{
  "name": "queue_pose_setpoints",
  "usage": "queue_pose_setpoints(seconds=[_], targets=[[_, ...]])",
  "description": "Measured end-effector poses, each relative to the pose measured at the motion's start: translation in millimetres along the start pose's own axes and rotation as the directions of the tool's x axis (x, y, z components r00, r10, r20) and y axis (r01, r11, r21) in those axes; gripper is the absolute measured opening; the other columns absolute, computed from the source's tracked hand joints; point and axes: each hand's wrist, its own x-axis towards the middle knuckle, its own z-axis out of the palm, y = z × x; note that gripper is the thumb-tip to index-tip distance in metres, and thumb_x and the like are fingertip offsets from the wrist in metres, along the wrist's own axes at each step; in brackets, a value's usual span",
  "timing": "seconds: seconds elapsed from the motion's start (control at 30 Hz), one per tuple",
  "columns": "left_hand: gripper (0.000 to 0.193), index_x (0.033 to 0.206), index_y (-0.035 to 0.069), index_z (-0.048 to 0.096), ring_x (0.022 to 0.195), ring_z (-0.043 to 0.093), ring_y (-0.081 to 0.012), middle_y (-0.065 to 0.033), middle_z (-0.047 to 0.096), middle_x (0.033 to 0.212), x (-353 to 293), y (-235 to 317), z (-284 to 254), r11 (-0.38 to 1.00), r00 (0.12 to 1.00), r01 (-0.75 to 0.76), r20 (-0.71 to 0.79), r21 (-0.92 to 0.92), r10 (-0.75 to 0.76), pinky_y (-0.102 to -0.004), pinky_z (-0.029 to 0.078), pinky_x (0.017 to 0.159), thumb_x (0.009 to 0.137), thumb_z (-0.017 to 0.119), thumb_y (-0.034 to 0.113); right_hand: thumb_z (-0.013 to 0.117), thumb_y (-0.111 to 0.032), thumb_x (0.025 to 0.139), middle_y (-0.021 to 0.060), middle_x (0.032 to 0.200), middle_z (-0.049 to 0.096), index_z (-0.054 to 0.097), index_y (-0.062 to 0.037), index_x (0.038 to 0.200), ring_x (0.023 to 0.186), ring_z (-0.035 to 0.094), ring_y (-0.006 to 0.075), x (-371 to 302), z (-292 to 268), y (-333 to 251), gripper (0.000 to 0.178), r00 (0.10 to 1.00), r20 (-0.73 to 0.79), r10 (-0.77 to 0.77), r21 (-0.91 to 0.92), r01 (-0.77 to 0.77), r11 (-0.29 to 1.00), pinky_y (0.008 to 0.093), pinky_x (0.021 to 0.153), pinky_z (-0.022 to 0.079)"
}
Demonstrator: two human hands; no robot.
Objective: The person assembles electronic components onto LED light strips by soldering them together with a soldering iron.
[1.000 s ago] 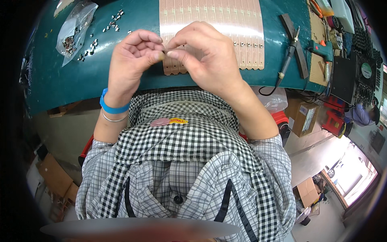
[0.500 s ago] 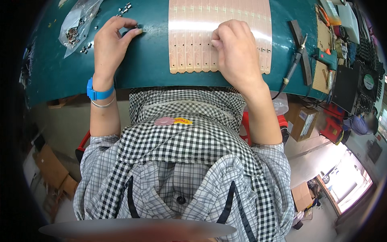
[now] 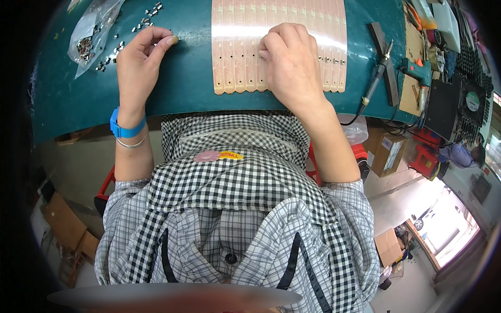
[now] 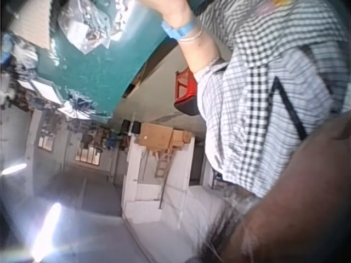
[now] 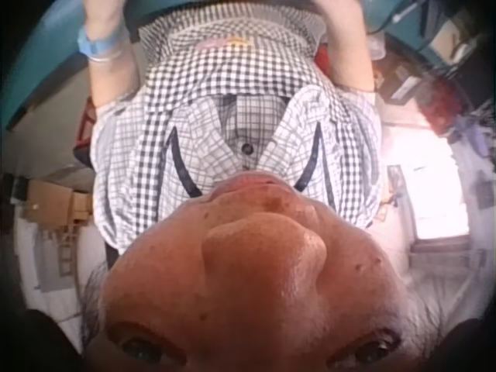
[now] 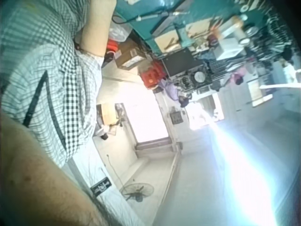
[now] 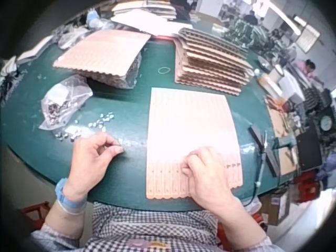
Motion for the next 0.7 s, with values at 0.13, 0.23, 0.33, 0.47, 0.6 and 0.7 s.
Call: queue_pose_setpoints(seconds=[0.13, 0.23, 0.33, 0.47, 0.6, 0.7], targets=[[0.009, 0.092, 0.005, 0.071, 0.051, 0.045, -0.0048, -0.0017, 0.06, 0.061, -3.7, 3.4, 1.5, 0.998, 0.999, 0.043, 0.021, -0.053, -0.042, -0.023, 0.038, 0.049, 0.086, 0.07, 0.011, 0.067, -0.004, 0.073, 0.0072, 0.091, 0.058, 0.058, -0.0073, 0.082, 0.093, 0.054, 0.029, 1.5, 0.5, -0.3, 0.013, 1.0, 0.014, -0.019, -0.015, 0.02, 1.0, 0.0408, 0.08, 0.043], [0.009, 0.093, 0.005, 0.072, 0.052, 0.046, -0.0038, -0.0006, 0.061, 0.062, -4.5, 5.9, 3.3, 0.991, 0.999, 0.034, 0.044, -0.133, -0.028, -0.0219, 0.038, 0.05, 0.086, 0.07, 0.011, 0.066, -0.005, 0.073, 0.0066, 0.091, 0.058, 0.058, -0.0079, 0.082, 0.093, 0.054, 0.0282, 1.8, 2.9, 1.6, 0.013, 0.999, 0.011, -0.032, -0.049, 0.032, 0.998, 0.0408, 0.08, 0.043], [0.011, 0.095, 0.003, 0.071, 0.055, 0.048, -0.0031, 0.0, 0.066, 0.069, -5.7, 6.2, 4.0, 0.975, 0.994, 0.072, 0.099, -0.208, -0.053, -0.021, 0.04, 0.051, 0.088, 0.069, 0.011, 0.067, 0.001, 0.073, 0.0091, 0.09, 0.06, 0.06, -0.0034, 0.085, 0.091, 0.056, 0.0306, 2.6, 4.4, -6.7, 0.015, 1.0, 0.021, -0.018, -0.085, 0.02, 0.996, 0.0401, 0.079, 0.046], [0.016, 0.106, -0.001, 0.065, 0.054, 0.045, -0.0013, -0.0067, 0.071, 0.088, -3.8, 15.7, -1.9, 0.811, 0.961, 0.213, 0.267, -0.545, -0.073, -0.0168, 0.037, 0.049, 0.093, 0.063, 0.009, 0.068, 0.0, 0.072, 0.0078, 0.088, 0.059, 0.06, -0.0042, 0.084, 0.089, 0.057, 0.0296, 2.3, 2.9, -10.0, 0.015, 1.0, 0.001, -0.023, -0.119, 0.023, 0.993, 0.0398, 0.078, 0.046], [0.015, 0.106, 0.0, 0.063, 0.049, 0.028, 0.0006, -0.0116, 0.071, 0.097, -9.1, 27.6, -1.2, 0.577, 0.867, 0.456, 0.483, -0.677, -0.118, -0.0152, 0.024, 0.042, 0.097, 0.058, 0.01, 0.07, -0.001, 0.071, 0.008, 0.088, 0.061, 0.062, -0.0042, 0.083, 0.089, 0.057, 0.0292, -1.2, 3.4, -7.2, 0.015, 1.0, -0.01, -0.002, -0.105, 0.001, 0.994, 0.0392, 0.078, 0.047], [0.013, 0.105, 0.001, 0.061, 0.048, 0.03, 0.0, -0.0125, 0.071, 0.097, -13.7, 31.3, 4.3, 0.438, 0.829, 0.538, 0.547, -0.72, -0.12, -0.0147, 0.025, 0.042, 0.098, 0.057, 0.011, 0.072, -0.004, 0.071, 0.0075, 0.089, 0.061, 0.064, -0.0055, 0.084, 0.09, 0.057, 0.0276, -0.6, -3.3, -3.4, 0.016, 0.998, -0.057, 0.026, 0.011, -0.026, 1.0, 0.0387, 0.077, 0.047]])
